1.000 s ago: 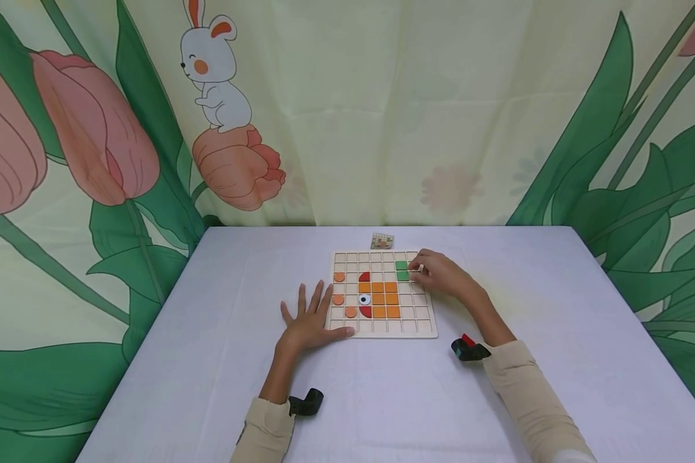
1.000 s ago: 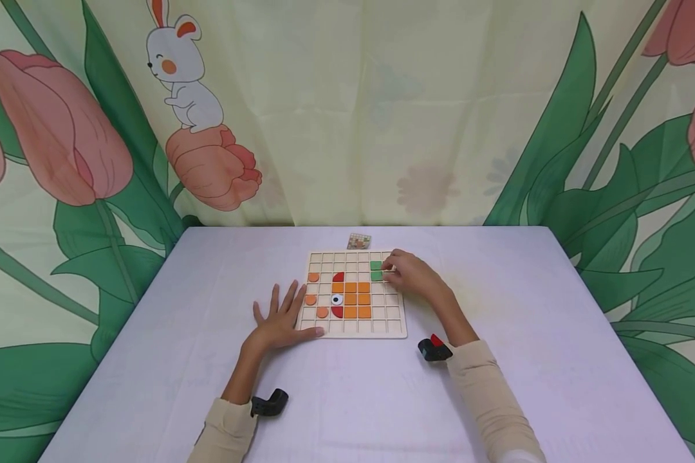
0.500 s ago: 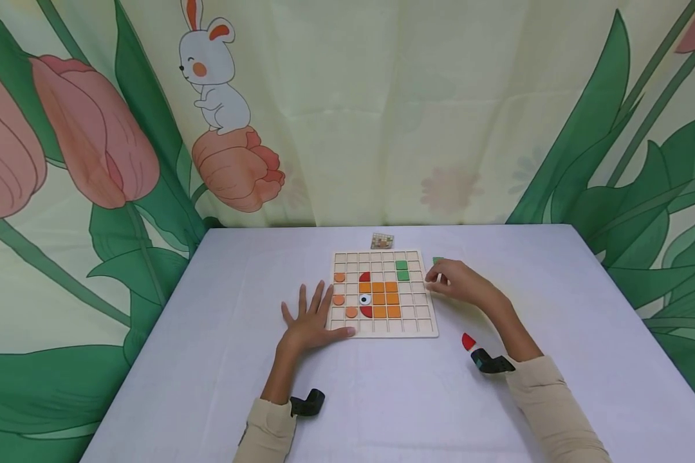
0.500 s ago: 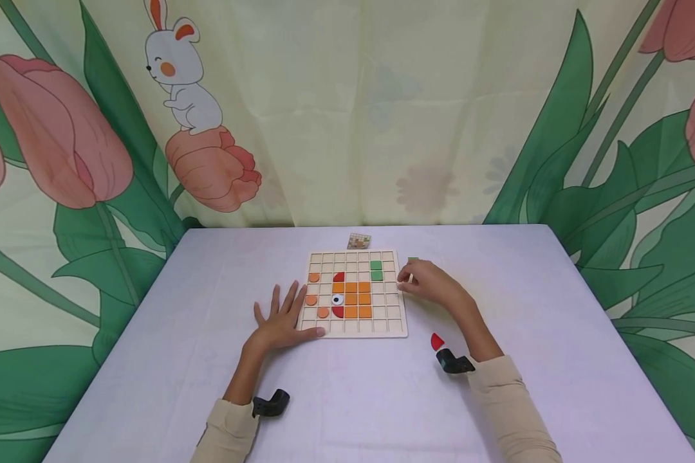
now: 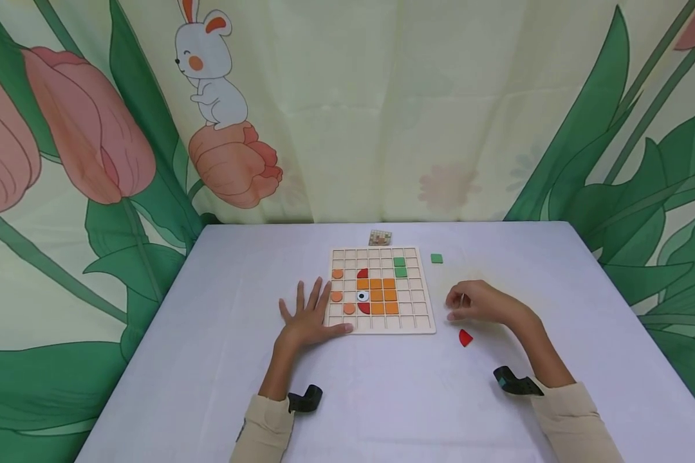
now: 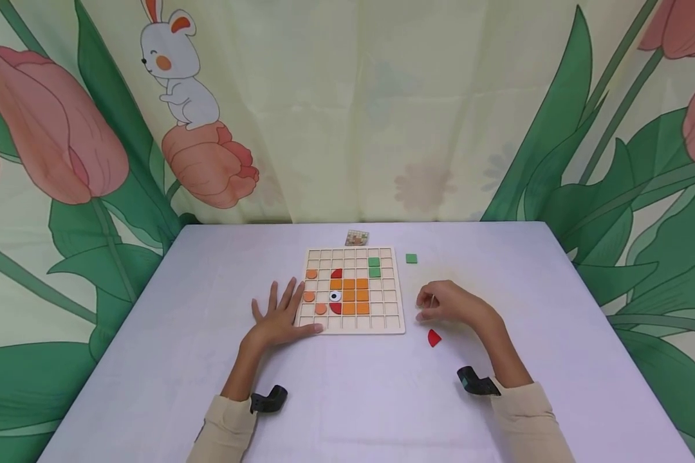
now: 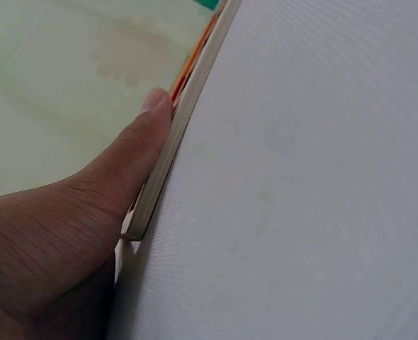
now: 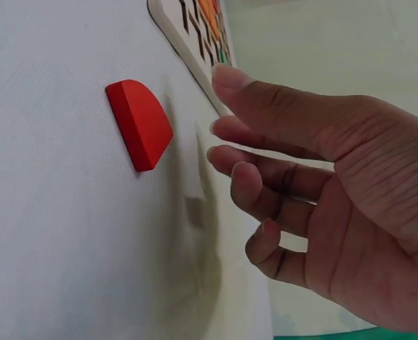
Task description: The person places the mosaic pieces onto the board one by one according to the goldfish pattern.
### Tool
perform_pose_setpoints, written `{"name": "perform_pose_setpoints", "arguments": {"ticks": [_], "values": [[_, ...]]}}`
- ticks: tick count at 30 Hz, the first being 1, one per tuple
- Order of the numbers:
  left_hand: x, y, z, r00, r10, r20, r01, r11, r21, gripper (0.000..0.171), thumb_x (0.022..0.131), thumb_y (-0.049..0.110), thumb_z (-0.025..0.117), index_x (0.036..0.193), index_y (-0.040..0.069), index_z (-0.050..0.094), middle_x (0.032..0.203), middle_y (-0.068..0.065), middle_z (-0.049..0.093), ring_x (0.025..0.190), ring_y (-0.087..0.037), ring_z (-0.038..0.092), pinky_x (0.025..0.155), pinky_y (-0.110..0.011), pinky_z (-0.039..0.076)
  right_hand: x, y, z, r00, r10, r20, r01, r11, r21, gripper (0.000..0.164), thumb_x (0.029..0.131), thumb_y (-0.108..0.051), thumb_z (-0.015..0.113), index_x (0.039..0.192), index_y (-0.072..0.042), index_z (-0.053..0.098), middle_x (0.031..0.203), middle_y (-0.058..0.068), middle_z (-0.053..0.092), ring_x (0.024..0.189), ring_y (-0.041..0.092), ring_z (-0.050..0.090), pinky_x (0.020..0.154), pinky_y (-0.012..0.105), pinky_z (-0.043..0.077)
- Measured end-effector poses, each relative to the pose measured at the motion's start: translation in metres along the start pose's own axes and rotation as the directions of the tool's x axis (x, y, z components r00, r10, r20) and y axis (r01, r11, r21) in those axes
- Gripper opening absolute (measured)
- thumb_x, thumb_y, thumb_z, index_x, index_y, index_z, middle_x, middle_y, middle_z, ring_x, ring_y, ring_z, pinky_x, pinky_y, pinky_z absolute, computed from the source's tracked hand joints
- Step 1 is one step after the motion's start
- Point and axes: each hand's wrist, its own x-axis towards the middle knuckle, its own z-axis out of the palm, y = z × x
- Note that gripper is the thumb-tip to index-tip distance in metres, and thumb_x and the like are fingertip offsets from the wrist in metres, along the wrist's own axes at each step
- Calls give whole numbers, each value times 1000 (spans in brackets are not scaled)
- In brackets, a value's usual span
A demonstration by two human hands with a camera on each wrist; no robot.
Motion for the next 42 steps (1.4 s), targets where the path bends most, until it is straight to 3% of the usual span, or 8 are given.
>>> {"name": "perform_pose_setpoints", "arguments": {"ticks": [7, 15, 19, 27, 36, 42], "values": [[2, 0, 1, 1000, 3, 11, -3, 1000, 2, 112, 75, 77, 61, 159, 24, 9, 167, -2, -1, 150, -38, -16, 107, -75, -11, -22, 5, 4, 999, -12, 36, 12, 1000, 21, 25, 78, -20, 82, 95, -10, 68, 80, -4, 59, 77, 13, 52, 65, 22, 47], [5, -3, 1, 1000, -4, 26, 3, 999, 34, 113, 75, 79, 58, 159, 25, 6, 167, -1, -5, 150, -37, -18, 108, -75, -11, -40, 10, 10, 1000, 1, 8, -1, 999, 44, 34, 74, -21, 86, 101, -10, 68, 89, -3, 63, 81, 14, 53, 68, 21, 50], [5, -4, 1, 1000, -2, 28, 1, 999, 37, 112, 75, 78, 59, 159, 25, 6, 167, -1, -5, 150, -37, -19, 108, -74, -11, -45, 11, 14, 999, -38, -15, 39, 998, 57, 38, 73, -22, 86, 104, -10, 68, 92, -4, 64, 81, 13, 54, 68, 20, 50], [5, -4, 2, 1000, 3, 21, -4, 1000, 18, 112, 74, 78, 60, 159, 25, 8, 167, -2, -3, 150, -38, -17, 107, -75, -11, -47, 11, 22, 994, -102, -34, 105, 990, 93, 34, 75, -15, 84, 104, -8, 67, 86, -3, 60, 79, 12, 53, 65, 20, 49], [5, -3, 1, 999, -3, 32, 1, 999, 39, 112, 75, 79, 58, 159, 26, 5, 167, -1, -5, 150, -37, -18, 108, -75, -10, -41, 13, 26, 992, -57, -115, 60, 998, 19, 22, 79, -15, 81, 94, -13, 66, 82, -6, 59, 75, 10, 52, 65, 20, 49], [1, -1, -3, 999, 8, 39, -9, 1000, 26, 111, 77, 75, 61, 159, 23, 7, 167, -2, -3, 150, -39, -17, 107, -76, -9, -41, 11, 27, 980, -97, -174, 88, 995, -56, 19, 81, -5, 76, 98, -12, 70, 89, -4, 60, 82, 12, 53, 69, 20, 50]]}}
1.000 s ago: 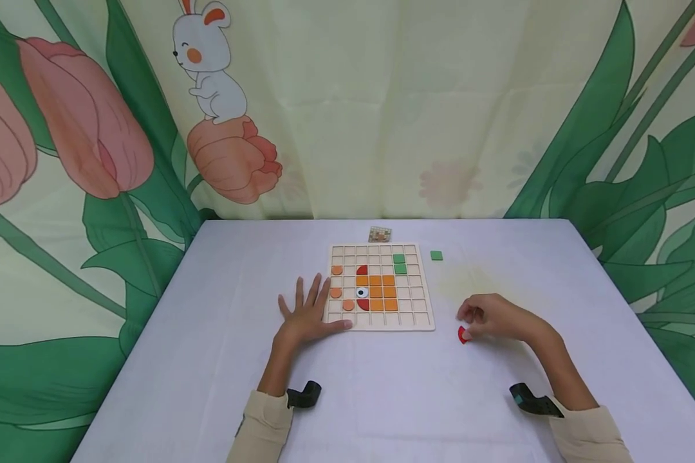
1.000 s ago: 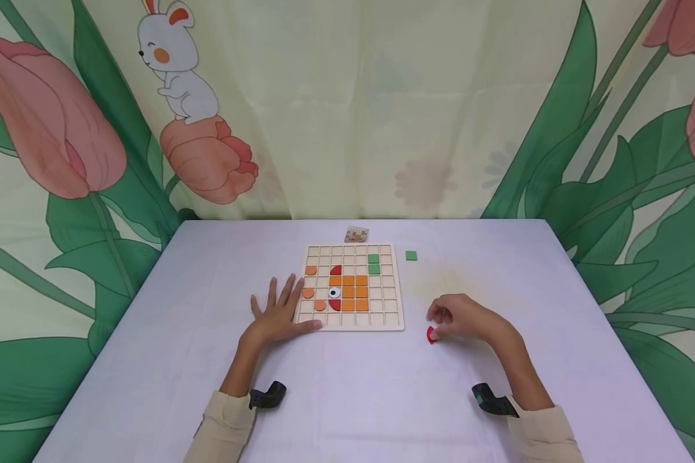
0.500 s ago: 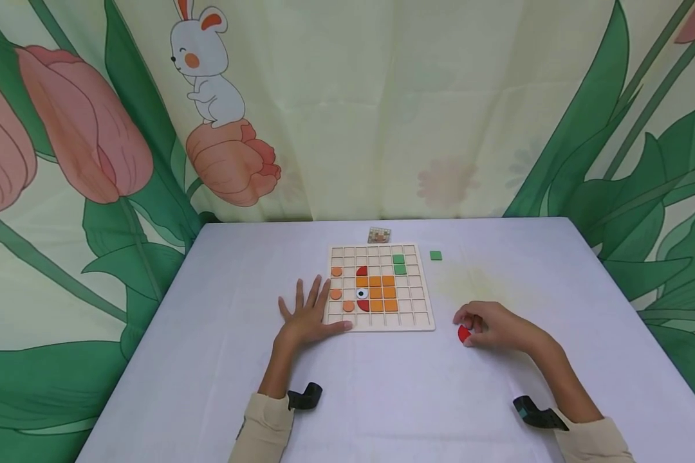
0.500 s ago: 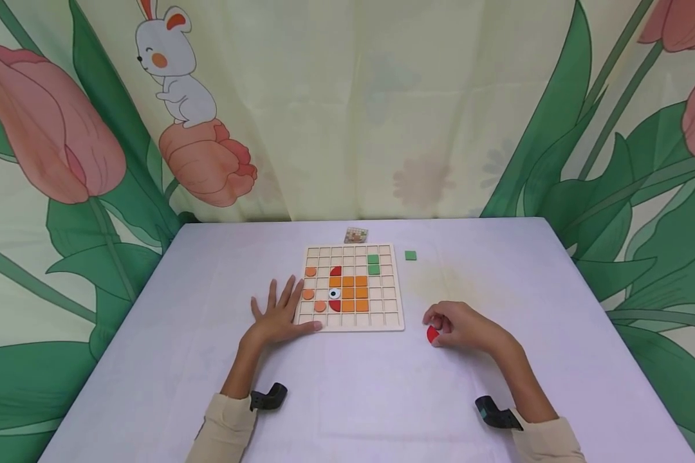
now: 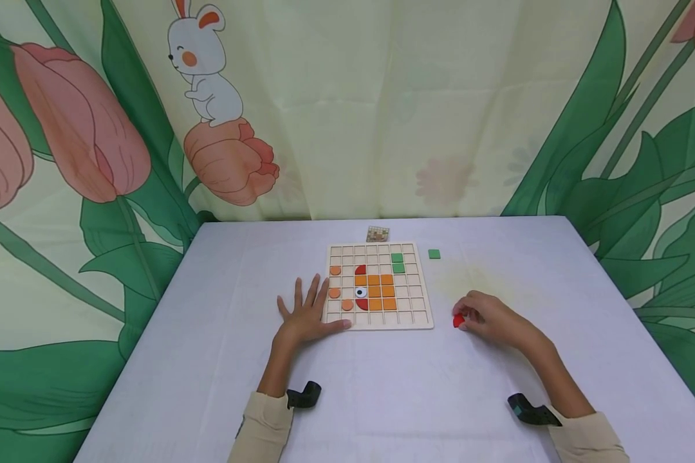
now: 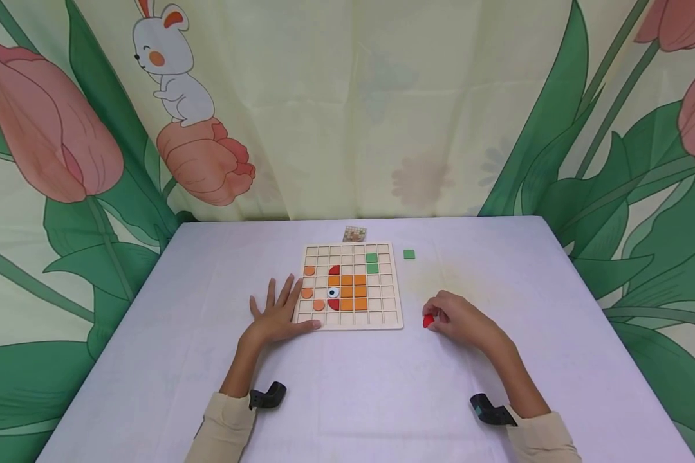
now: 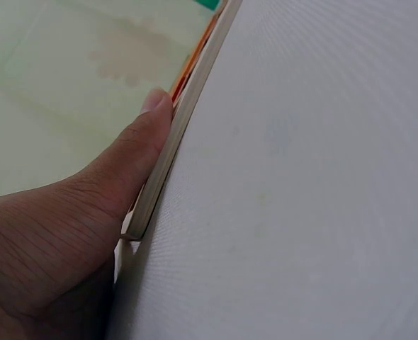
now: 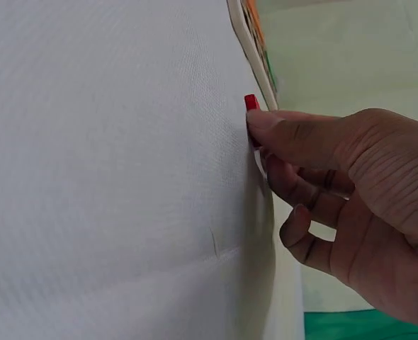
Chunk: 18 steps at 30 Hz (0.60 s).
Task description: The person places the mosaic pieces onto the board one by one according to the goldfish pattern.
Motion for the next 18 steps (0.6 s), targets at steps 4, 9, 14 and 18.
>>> {"name": "perform_pose_setpoints", "arguments": {"ticks": [4, 9, 14, 18], "values": [[-1, 1, -1, 1000, 2, -8, -2, 1000, -2, 111, 77, 74, 61, 159, 22, 8, 167, -3, -3, 150, -39, -16, 107, -76, -9, 3, -2, 1, 1000, -26, -7, 26, 1000, 1, 25, 82, -1, 74, 105, -12, 72, 96, -2, 62, 86, 12, 54, 71, 20, 51], [-1, 1, 0, 1000, 6, -20, -6, 1000, 0, 110, 77, 74, 61, 159, 21, 9, 167, -4, -1, 150, -40, -15, 107, -76, -8, 6, -4, 4, 1000, 7, -4, -7, 1000, -1, 31, 80, -13, 79, 109, -9, 69, 99, 0, 61, 81, 10, 51, 65, 19, 47], [-1, 1, 0, 1000, 11, -18, -11, 1000, -5, 110, 77, 74, 61, 159, 21, 9, 167, -4, -1, 150, -40, -15, 107, -76, -8, 5, -5, 6, 999, -24, -29, 24, 1000, -9, 24, 82, 1, 72, 105, -9, 71, 103, 2, 62, 86, 14, 55, 71, 23, 52], [-1, 1, -1, 1000, 11, -13, -11, 1000, -4, 110, 77, 74, 61, 159, 21, 9, 167, -3, -2, 150, -40, -16, 107, -76, -9, 3, -5, 7, 998, -43, -54, 43, 999, -16, 28, 82, 5, 69, 106, -11, 71, 105, 0, 64, 90, 13, 56, 76, 26, 54]]}}
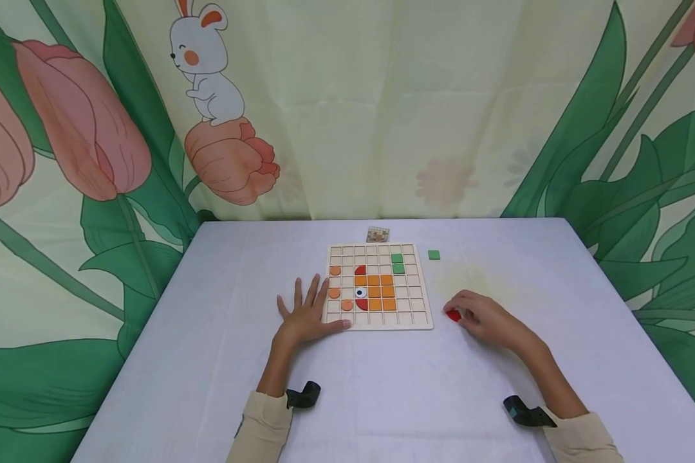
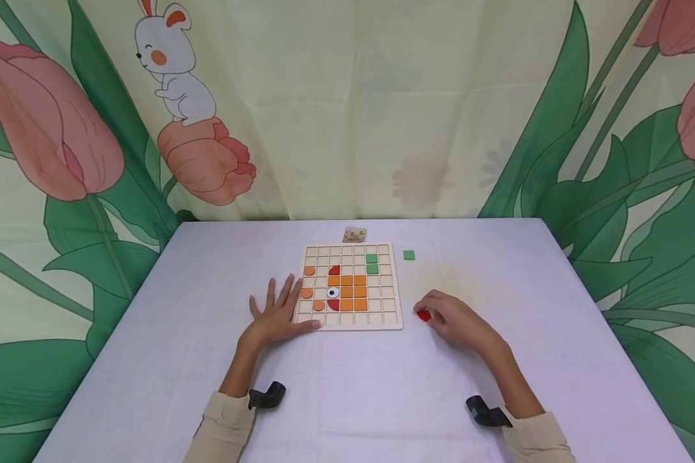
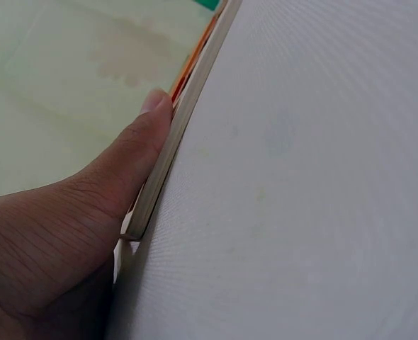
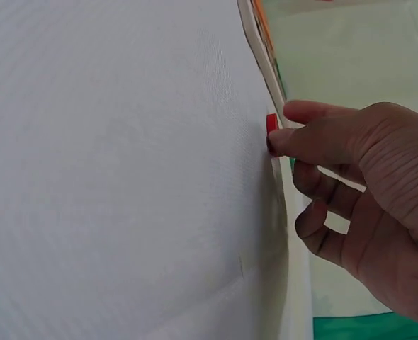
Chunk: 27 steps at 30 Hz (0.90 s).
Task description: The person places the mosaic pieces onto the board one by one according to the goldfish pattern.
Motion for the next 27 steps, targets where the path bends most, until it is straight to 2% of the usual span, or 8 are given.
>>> {"name": "perform_pose_setpoints", "arguments": {"ticks": [5, 10, 15, 18, 23, 27], "values": [[1, 0, 0, 1000, -1, -2, 1, 1000, 7, 110, 77, 74, 61, 159, 22, 8, 167, -3, -2, 150, -40, -15, 107, -76, -8, -2, 2, 0, 999, 30, -34, -31, 999, -34, 24, 82, -1, 74, 104, -11, 71, 99, 0, 61, 81, 11, 53, 67, 23, 50], [1, 0, 1, 1000, -12, 10, 12, 1000, 16, 111, 77, 75, 60, 159, 22, 7, 167, -3, -3, 150, -39, -16, 107, -76, -8, -2, 3, 0, 998, 6, -56, -10, 998, -66, 27, 83, 5, 70, 104, -13, 72, 98, -1, 63, 89, 14, 58, 77, 30, 54], [1, 0, 2, 1000, -16, 9, 15, 1000, 24, 110, 77, 75, 60, 159, 22, 7, 167, -2, -3, 150, -39, -16, 107, -76, -9, -1, 2, 0, 993, 113, -41, -114, 993, -34, 23, 84, -13, 77, 105, -10, 70, 94, -1, 59, 76, 12, 50, 62, 21, 46], [1, -1, 2, 1000, -16, 6, 16, 999, 29, 110, 78, 75, 59, 159, 23, 7, 167, -2, -3, 150, -39, -16, 107, -76, -9, 0, 2, 0, 988, 155, -27, -156, 987, -43, 21, 83, -19, 78, 102, -12, 70, 93, -1, 56, 75, 11, 47, 59, 19, 42], [2, -1, 2, 1000, -16, 8, 15, 999, 30, 110, 78, 75, 59, 159, 22, 7, 167, -2, -4, 150, -39, -17, 107, -76, -9, 1, 2, 2, 991, 134, -15, -134, 990, -40, 20, 84, -13, 76, 103, -12, 70, 95, 1, 57, 77, 12, 48, 61, 20, 44], [2, -1, 2, 1000, -14, 7, 14, 1000, 26, 110, 77, 75, 60, 159, 23, 7, 167, -2, -4, 150, -39, -17, 107, -76, -9, 1, 2, 4, 992, 129, -11, -130, 991, -36, 24, 82, -16, 79, 103, -12, 69, 95, 0, 56, 75, 12, 48, 60, 19, 43]]}}
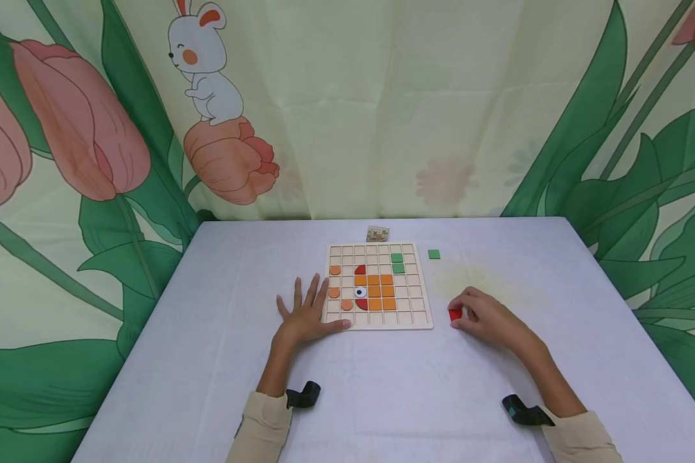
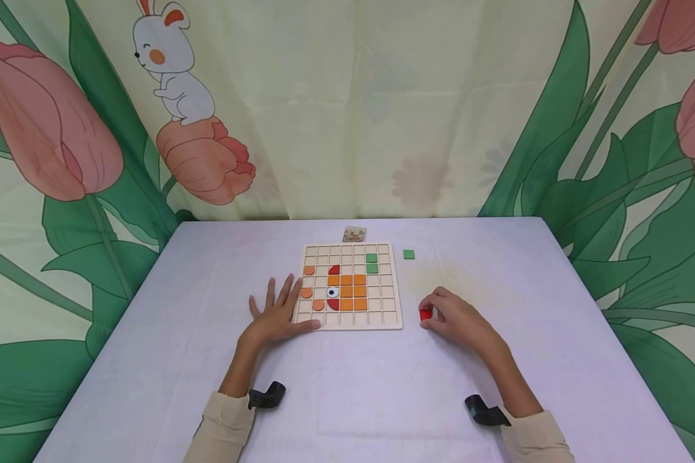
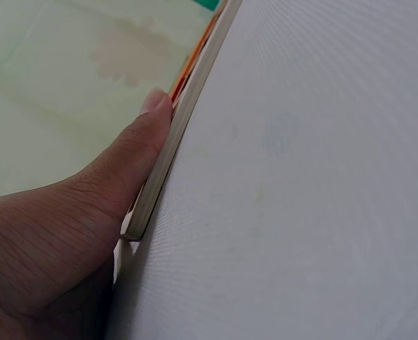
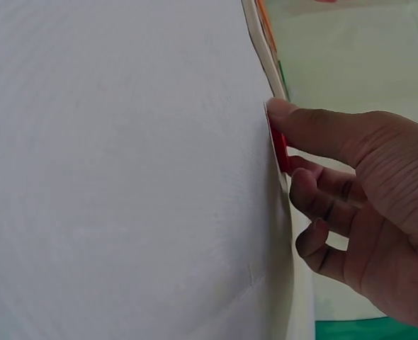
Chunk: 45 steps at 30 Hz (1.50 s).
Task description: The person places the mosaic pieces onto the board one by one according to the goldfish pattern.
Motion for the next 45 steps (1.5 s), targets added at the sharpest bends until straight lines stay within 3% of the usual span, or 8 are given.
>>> {"name": "perform_pose_setpoints", "arguments": {"ticks": [16, 22, 29, 45], "values": [[1, -2, 1, 1000, 5, 7, -5, 1000, -4, 111, 77, 77, 58, 159, 24, 5, 167, -1, -6, 150, -38, -20, 107, -76, -11, 7, -6, 0, 1000, 2, 30, -1, 998, -58, 22, 82, -18, 79, 99, -11, 68, 90, -1, 58, 75, 12, 49, 60, 20, 45], [0, -2, 2, 1000, 3, 1, -3, 1000, -10, 111, 77, 76, 59, 159, 23, 6, 167, -2, -4, 150, -39, -18, 107, -76, -11, 14, -12, -1, 999, -34, -5, 33, 997, -74, 20, 82, -17, 77, 99, -12, 67, 93, -1, 58, 73, 10, 49, 60, 20, 43], [0, -1, 1, 1000, 2, -6, -2, 1000, -16, 111, 77, 76, 59, 159, 24, 7, 167, -2, -4, 150, -39, -18, 107, -76, -10, 29, -26, -2, 994, -103, -24, 100, 992, -82, 17, 83, -13, 75, 98, -11, 68, 94, -1, 59, 72, 9, 48, 58, 19, 41], [1, -1, 3, 1000, 1, -24, -1, 1000, -14, 111, 75, 78, 59, 159, 25, 8, 167, -1, -2, 150, -39, -16, 107, -76, -9, 64, -62, 16, 994, -99, 53, 103, 991, -81, 25, 83, -30, 78, 100, -14, 68, 95, -2, 61, 76, 11, 50, 62, 21, 45]]}}
